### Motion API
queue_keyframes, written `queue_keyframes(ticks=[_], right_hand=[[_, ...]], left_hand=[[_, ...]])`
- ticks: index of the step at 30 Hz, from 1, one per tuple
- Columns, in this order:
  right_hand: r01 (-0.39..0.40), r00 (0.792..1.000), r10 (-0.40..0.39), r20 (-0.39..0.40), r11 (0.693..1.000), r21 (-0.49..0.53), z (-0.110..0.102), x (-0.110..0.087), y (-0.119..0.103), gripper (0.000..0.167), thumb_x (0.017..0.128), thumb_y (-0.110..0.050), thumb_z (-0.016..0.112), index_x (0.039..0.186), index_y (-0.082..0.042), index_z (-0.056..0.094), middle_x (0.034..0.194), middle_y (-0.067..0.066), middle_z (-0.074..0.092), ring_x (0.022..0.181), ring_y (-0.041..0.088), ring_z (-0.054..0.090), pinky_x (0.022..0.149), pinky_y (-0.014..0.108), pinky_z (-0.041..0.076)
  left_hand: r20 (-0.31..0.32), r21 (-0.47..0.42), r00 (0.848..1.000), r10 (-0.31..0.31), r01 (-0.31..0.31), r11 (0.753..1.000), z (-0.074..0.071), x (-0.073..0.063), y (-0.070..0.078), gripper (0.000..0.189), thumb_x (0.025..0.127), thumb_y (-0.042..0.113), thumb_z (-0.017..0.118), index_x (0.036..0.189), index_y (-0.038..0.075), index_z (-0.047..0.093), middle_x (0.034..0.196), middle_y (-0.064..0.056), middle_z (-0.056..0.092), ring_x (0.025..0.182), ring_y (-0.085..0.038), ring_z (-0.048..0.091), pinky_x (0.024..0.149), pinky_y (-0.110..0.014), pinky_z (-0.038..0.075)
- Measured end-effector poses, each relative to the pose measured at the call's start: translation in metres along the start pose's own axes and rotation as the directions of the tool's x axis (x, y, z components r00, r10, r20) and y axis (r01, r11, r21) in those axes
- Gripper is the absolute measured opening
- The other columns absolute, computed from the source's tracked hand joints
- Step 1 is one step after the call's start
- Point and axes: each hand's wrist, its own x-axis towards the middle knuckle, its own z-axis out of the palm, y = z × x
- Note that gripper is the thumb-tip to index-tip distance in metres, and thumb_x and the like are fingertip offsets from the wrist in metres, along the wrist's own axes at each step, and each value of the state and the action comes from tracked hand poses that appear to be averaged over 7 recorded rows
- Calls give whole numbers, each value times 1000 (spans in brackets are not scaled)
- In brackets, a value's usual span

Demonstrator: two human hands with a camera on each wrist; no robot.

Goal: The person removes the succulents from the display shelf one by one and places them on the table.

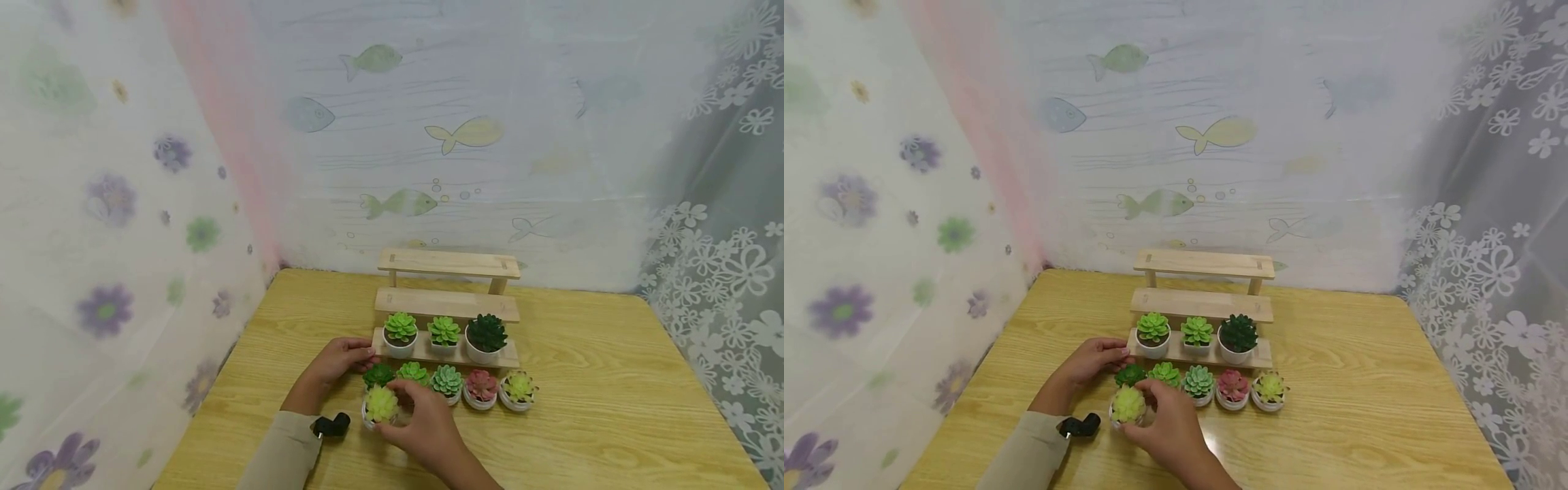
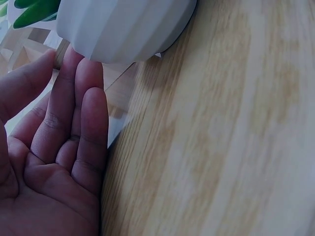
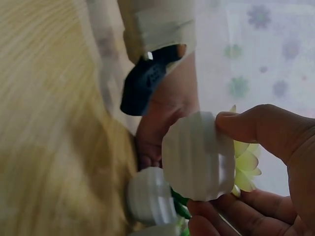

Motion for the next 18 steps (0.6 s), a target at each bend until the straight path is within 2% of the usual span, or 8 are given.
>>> queue_keyframes(ticks=[7,11,18], right_hand=[[-13,997,9,72,999,53,10,-5,9,57,79,-38,91,126,-15,69,110,-4,73,98,11,69,82,28,60],[-10,997,10,73,1000,0,15,-4,15,57,78,-39,92,125,-16,69,108,-5,73,95,8,68,79,27,58],[-8,998,13,68,997,-77,24,-4,20,59,77,-40,92,126,-17,69,110,-5,73,96,9,68,77,27,55]], left_hand=[[-5,7,1000,4,-4,1000,-1,-1,0,44,105,20,63,138,-9,60,111,-15,78,93,-12,74,82,-29,60],[-2,16,1000,15,-15,1000,-1,0,-1,44,105,20,63,137,-9,60,111,-14,79,92,-11,74,82,-29,60],[6,23,1000,8,-8,1000,-2,1,-2,46,105,22,64,139,-8,59,111,-13,79,93,-12,74,84,-30,61]])
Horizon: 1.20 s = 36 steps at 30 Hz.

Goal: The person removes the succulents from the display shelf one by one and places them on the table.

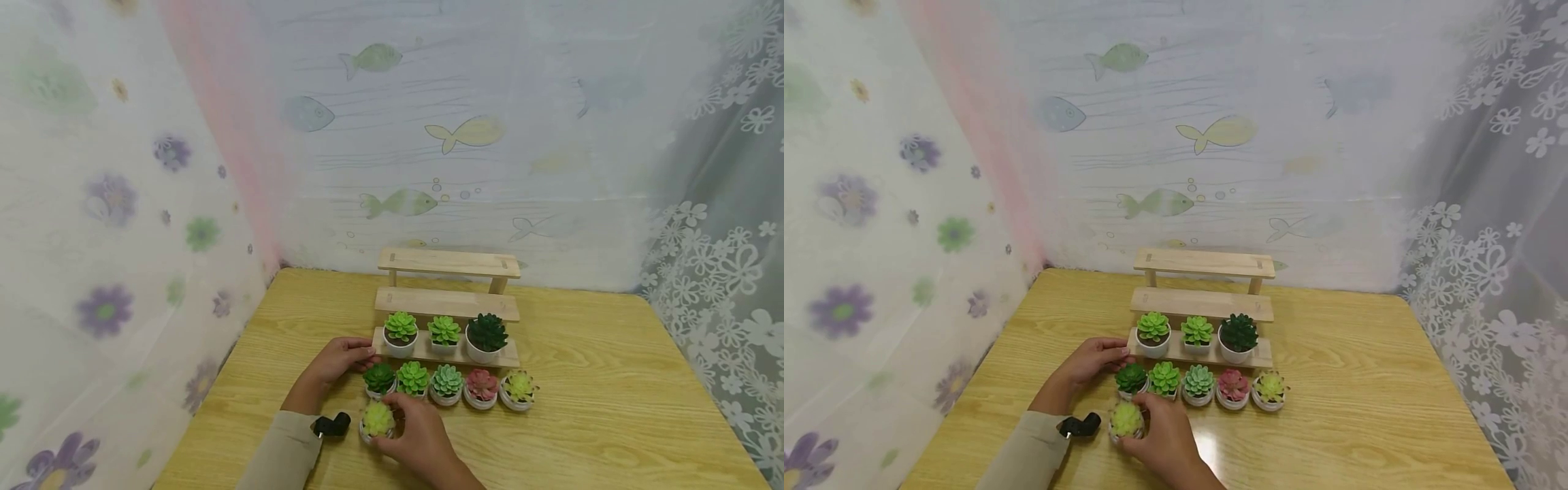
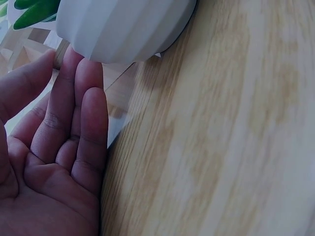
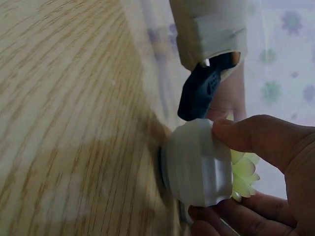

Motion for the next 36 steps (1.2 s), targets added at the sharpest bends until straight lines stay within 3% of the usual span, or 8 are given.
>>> queue_keyframes(ticks=[11,36], right_hand=[[-12,997,5,-75,995,-95,6,3,-2,55,77,-39,92,123,-17,69,110,-2,75,99,14,71,80,34,58],[-55,993,44,-105,992,-111,10,3,-7,62,80,-40,90,131,-16,64,113,2,77,98,20,73,80,39,59]], left_hand=[[7,2,1000,-11,11,1000,-1,-1,1,45,105,21,63,139,-8,59,114,-14,78,94,-11,74,84,-29,60],[-44,54,999,-6,9,998,0,-2,2,46,103,25,66,137,-6,63,113,-13,77,97,-14,72,85,-32,59]])
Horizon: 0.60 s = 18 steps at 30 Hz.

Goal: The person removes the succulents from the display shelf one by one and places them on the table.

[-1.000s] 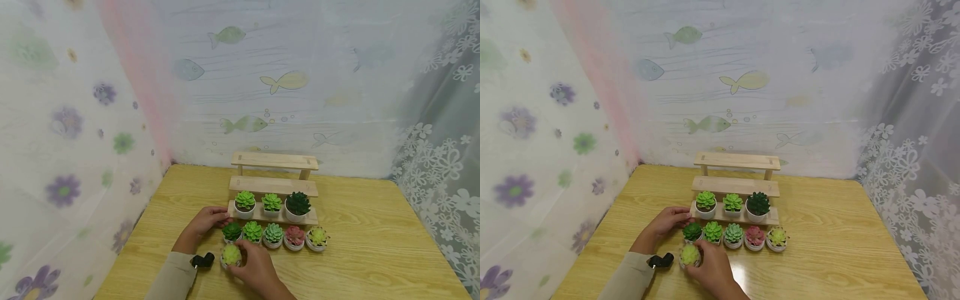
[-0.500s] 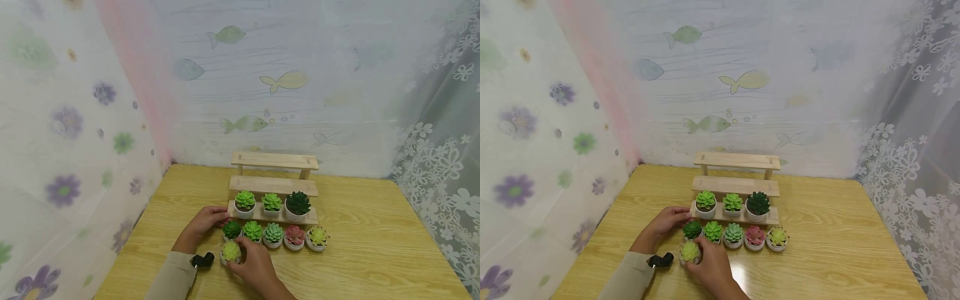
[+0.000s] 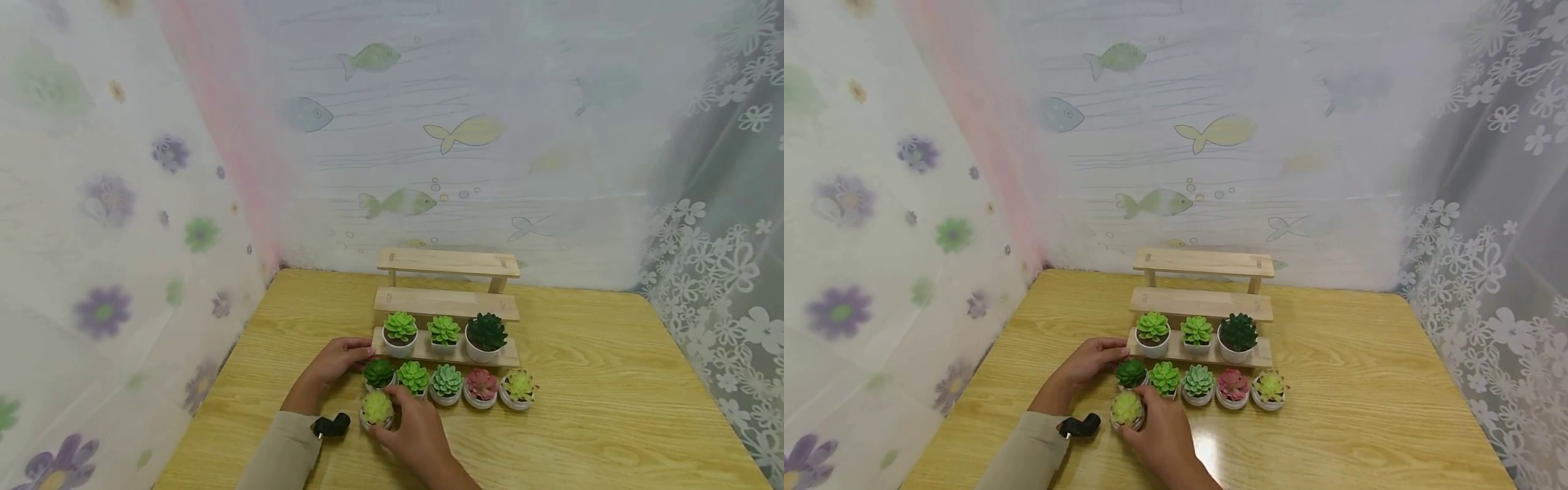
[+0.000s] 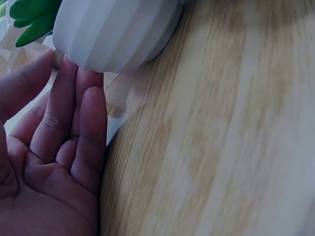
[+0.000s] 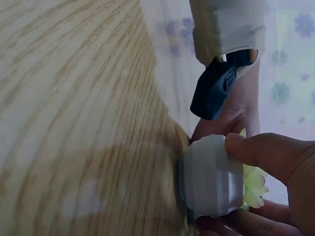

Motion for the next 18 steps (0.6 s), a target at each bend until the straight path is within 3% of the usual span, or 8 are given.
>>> queue_keyframes(ticks=[11,18], right_hand=[[25,1000,-25,-8,1000,10,-7,-4,2,65,79,-46,90,131,-17,63,112,0,77,97,17,74,77,36,59],[24,999,-25,21,998,63,-11,-6,0,64,81,-39,90,134,-14,61,119,2,76,103,18,74,82,35,60]], left_hand=[[4,-6,1000,5,-5,1000,1,0,0,46,103,25,66,136,-6,63,112,-14,78,97,-15,72,85,-33,59],[-1,-1,1000,0,0,1000,0,-1,0,47,103,26,66,137,-6,62,114,-14,77,99,-16,73,85,-33,60]])
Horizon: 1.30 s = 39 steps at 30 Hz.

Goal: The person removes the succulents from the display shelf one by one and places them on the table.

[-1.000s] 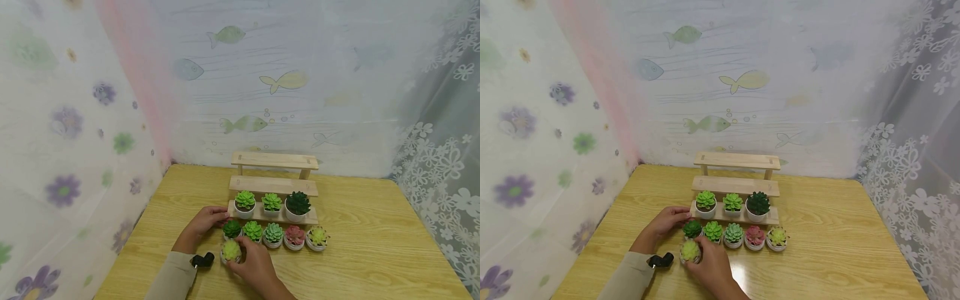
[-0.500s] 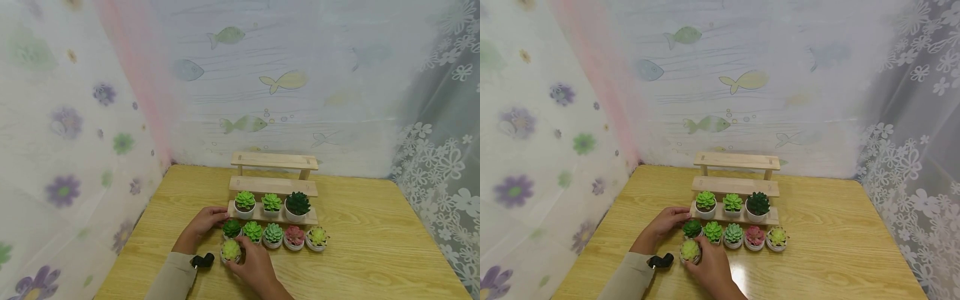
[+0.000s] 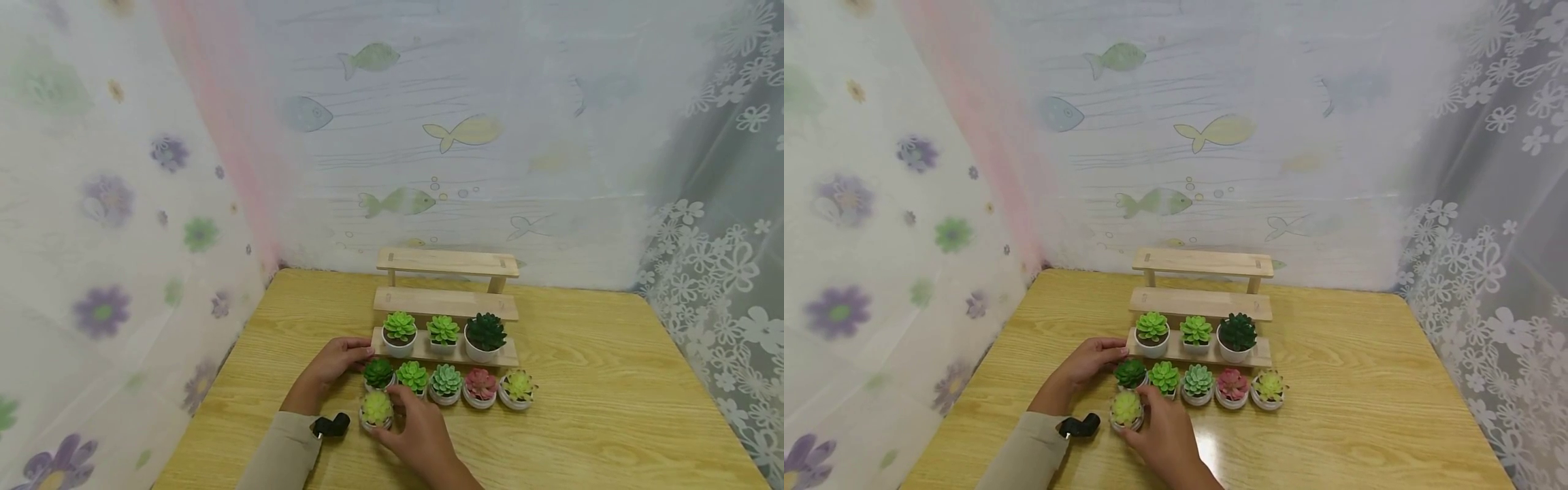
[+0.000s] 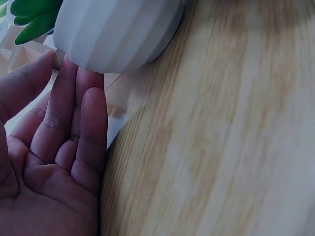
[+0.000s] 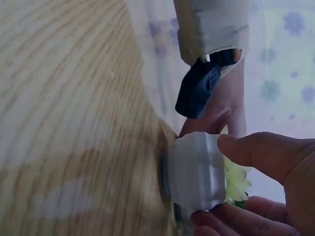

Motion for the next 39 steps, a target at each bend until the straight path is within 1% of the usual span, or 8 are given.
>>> queue_keyframes(ticks=[8,15,19,23,28,32,36,39], right_hand=[[14,1000,-14,-5,999,33,1,-2,2,61,83,-35,89,134,-15,61,122,3,75,105,19,74,82,32,60],[-24,1000,25,-5,995,99,-14,0,-1,61,81,-31,91,131,-10,64,122,11,75,110,27,73,85,38,61],[-18,1000,19,-7,988,151,-23,0,-3,59,82,-29,90,132,-8,64,124,13,74,112,31,72,86,40,61],[20,998,-8,-63,980,196,-31,0,-5,56,83,-26,89,130,-7,65,125,14,73,113,31,72,88,40,62],[62,987,-30,-156,978,200,-39,-1,-5,54,83,-22,89,129,-10,65,125,11,73,111,29,73,86,39,62],[98,965,-51,-258,980,173,-48,-1,-6,57,79,-22,92,128,-11,66,124,8,74,110,26,73,87,42,62],[133,915,-98,-390,989,63,-57,1,-4,59,73,-24,96,126,-14,70,120,0,75,109,22,72,88,47,60],[132,882,-112,-458,991,12,-64,3,1,60,72,-24,97,126,-18,71,124,-5,74,111,20,70,89,48,59]], left_hand=[[3,-8,1000,5,-5,1000,0,0,0,46,103,25,66,137,-6,63,113,-14,77,97,-14,72,84,-33,59],[-1,-14,1000,1,-1,1000,0,2,-1,45,103,24,66,135,-6,64,113,-14,78,96,-14,73,83,-32,60],[-4,-15,1000,-5,5,1000,0,2,-2,45,103,25,66,135,-6,64,113,-15,77,97,-14,73,84,-32,60],[-2,-14,1000,-8,8,1000,0,3,-3,45,103,26,67,135,-6,64,114,-15,77,98,-15,73,84,-32,60],[1,-17,1000,-14,14,1000,0,2,-2,45,103,25,66,135,-6,64,115,-15,77,98,-15,73,85,-32,60],[-3,-10,1000,-14,14,1000,0,0,0,45,103,24,66,136,-6,63,114,-16,77,98,-15,73,84,-33,60],[0,-8,1000,-10,10,1000,0,0,1,45,104,23,65,136,-7,63,114,-16,77,98,-15,73,85,-33,60],[0,-15,1000,-11,11,1000,0,0,2,44,104,23,65,136,-7,63,114,-16,77,98,-15,73,85,-33,60]])
